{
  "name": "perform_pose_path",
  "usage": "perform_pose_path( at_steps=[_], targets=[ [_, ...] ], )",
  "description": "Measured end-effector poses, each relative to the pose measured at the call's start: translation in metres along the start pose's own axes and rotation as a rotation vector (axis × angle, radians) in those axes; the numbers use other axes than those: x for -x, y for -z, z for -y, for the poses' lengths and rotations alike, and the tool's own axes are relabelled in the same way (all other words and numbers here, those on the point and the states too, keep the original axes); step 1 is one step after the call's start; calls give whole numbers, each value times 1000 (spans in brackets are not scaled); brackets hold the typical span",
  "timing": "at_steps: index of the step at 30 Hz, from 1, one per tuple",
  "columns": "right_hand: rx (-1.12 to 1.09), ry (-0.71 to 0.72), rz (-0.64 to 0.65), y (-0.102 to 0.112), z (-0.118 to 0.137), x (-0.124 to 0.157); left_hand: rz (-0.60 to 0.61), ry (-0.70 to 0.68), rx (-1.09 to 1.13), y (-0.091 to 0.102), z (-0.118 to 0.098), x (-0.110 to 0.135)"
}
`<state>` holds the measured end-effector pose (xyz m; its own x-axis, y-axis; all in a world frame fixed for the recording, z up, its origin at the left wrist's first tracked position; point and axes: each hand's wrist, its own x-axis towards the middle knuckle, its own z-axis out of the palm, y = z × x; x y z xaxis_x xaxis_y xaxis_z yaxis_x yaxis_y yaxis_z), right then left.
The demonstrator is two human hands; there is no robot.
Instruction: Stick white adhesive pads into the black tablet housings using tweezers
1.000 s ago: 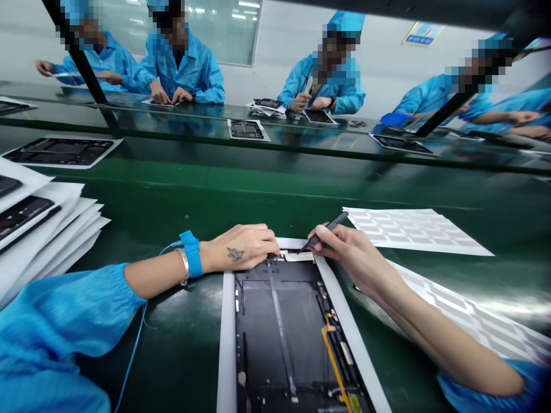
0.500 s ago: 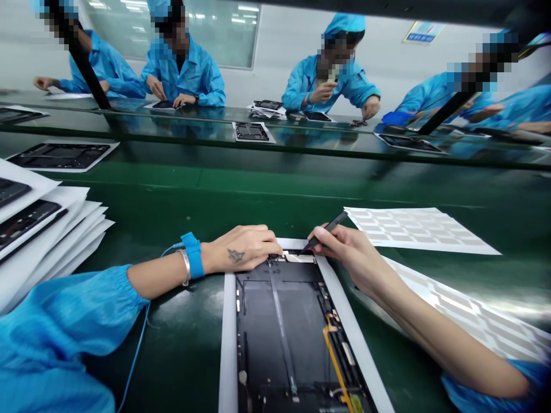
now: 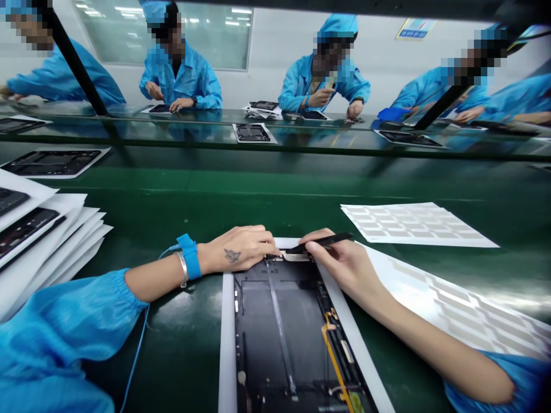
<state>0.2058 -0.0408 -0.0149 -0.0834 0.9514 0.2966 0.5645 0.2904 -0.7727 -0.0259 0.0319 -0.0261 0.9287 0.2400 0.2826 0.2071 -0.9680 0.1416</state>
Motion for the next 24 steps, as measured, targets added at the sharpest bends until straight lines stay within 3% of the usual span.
perform_pose_path(
  at_steps=[13, 20, 24],
  targets=[
    [19, 237, 30, -7, -6, 4, -2, -7, 7, -1, 0, 1],
    [17, 174, 20, -9, -5, 3, 14, 0, -6, 2, -1, -1],
    [15, 95, 31, 2, -4, 7, 0, 30, 31, 0, -6, -3]
  ],
)
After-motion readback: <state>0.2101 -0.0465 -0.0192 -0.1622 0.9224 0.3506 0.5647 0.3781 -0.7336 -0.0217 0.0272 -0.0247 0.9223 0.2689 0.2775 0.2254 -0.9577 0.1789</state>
